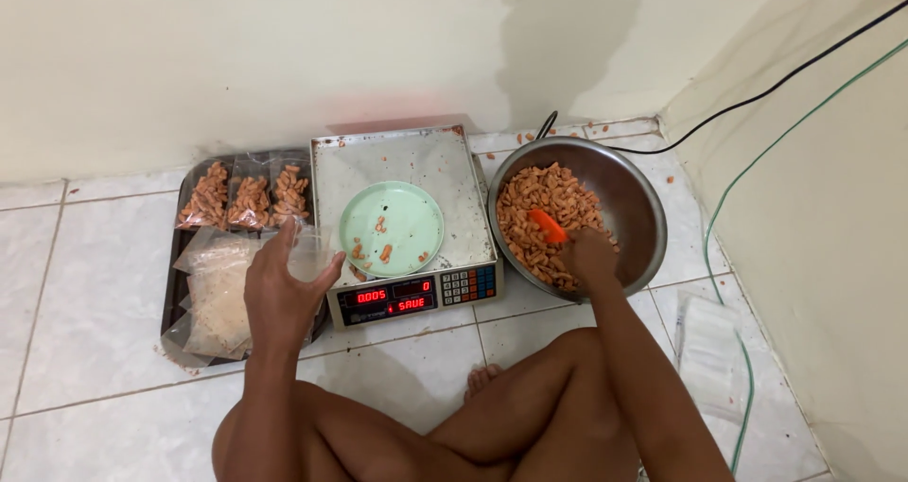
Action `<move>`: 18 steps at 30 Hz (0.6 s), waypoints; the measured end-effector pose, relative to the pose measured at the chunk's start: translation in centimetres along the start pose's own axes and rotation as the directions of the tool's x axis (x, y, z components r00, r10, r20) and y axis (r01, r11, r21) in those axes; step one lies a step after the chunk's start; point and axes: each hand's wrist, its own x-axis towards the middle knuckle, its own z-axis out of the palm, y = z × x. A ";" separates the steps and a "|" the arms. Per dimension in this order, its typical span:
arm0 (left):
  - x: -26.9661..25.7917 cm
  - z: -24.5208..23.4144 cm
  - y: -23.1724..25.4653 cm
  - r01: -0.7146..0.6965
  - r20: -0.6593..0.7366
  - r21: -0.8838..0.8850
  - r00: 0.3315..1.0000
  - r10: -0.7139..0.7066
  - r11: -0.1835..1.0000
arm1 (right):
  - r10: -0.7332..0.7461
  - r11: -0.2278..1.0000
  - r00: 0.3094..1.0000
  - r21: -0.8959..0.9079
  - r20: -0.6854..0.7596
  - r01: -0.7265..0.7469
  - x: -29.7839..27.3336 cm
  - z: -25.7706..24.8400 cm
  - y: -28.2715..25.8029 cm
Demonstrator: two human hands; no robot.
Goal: A person is sitting on the floor, using a spoon to scoop snacks from a large bowl onto a digital scale for weighing, and then transferring them into plastic bags.
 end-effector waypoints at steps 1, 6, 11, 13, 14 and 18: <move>-0.2 -0.1 0.0 -0.002 -0.001 0.001 1.000 0.002 1.000 | 0.000 1.000 1.000 0.002 -0.001 0.000 0.2 0.5 0.7; -0.3 0.1 -0.3 -0.019 -0.016 0.019 1.000 0.019 1.000 | 0.231 0.934 0.972 0.270 0.049 -0.235 0.9 0.0 2.0; -0.4 0.7 -1.1 -0.048 -0.051 0.024 0.997 0.049 0.999 | 0.402 0.897 0.915 0.181 0.044 -0.403 0.6 1.0 4.3; -0.5 1.1 -1.5 -0.062 -0.061 0.037 0.996 0.064 0.997 | 0.422 0.889 0.906 0.182 0.031 -0.421 0.4 0.9 4.4; -0.5 1.3 -1.7 -0.072 -0.074 0.066 0.994 0.077 0.995 | 0.432 0.885 0.902 0.184 0.015 -0.427 0.4 0.8 4.3; -0.5 1.6 -2.3 -0.096 -0.096 0.022 0.991 0.098 0.995 | 0.305 0.942 0.952 0.139 0.017 -0.305 -0.5 -1.4 0.8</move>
